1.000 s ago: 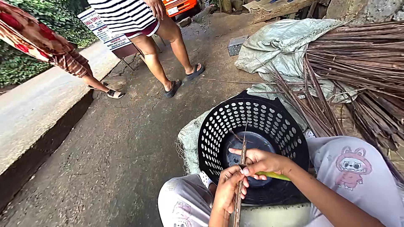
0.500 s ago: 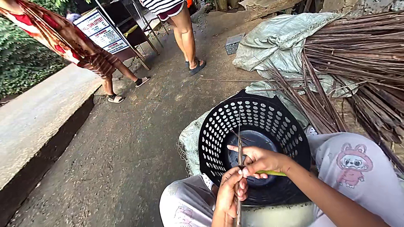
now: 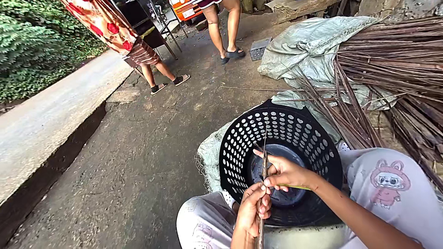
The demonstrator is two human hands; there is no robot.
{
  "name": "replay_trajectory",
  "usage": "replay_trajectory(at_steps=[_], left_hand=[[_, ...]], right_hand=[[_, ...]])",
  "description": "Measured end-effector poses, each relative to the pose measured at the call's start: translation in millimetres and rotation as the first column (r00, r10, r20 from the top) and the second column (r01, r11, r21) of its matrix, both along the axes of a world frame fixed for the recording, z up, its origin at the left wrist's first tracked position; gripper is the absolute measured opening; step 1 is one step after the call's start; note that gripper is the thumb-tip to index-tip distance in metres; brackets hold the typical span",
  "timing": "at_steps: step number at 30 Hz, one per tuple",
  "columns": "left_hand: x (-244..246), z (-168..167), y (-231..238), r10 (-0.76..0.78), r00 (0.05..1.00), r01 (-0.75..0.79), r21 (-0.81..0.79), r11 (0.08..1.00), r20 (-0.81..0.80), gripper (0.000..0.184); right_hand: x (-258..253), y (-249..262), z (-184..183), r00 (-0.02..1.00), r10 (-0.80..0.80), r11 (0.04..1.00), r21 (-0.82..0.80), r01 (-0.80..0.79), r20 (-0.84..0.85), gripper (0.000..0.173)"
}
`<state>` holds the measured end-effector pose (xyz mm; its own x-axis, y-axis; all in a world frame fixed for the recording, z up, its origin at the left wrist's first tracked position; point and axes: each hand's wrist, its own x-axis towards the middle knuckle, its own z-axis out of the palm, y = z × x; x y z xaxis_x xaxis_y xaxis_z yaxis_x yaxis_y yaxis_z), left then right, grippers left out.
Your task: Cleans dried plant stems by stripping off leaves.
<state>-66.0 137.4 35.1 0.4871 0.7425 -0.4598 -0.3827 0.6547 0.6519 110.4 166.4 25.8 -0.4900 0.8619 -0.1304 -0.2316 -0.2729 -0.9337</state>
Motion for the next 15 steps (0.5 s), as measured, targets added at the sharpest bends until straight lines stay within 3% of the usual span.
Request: replay_trajectory(at_steps=[5,9,12,15], left_hand=[[-3.8,1.8,-4.7,-0.024,1.000,0.024,-0.016,1.000,0.015,0.040],[-2.2,2.4,-3.9,-0.030,0.999,0.029,-0.044,0.999,-0.024,0.042],[-3.4,-0.6,1.8,-0.014,0.999,0.008,-0.105,0.994,-0.053,0.044],[1.6,-0.3,10.6,-0.010,0.998,0.001,-0.146,0.989,-0.058,0.046]], right_hand=[[11.4,6.7,9.6,0.966,-0.241,0.970,0.036,0.239,0.091,0.085],[17.0,15.4,10.0,0.865,-0.479,0.877,0.032,0.480,0.147,0.069],[27.6,13.3,15.2,0.937,-0.292,0.954,-0.009,0.299,0.189,0.059],[21.1,4.7,7.9,0.975,0.023,0.997,-0.079,-0.006,0.220,0.015]])
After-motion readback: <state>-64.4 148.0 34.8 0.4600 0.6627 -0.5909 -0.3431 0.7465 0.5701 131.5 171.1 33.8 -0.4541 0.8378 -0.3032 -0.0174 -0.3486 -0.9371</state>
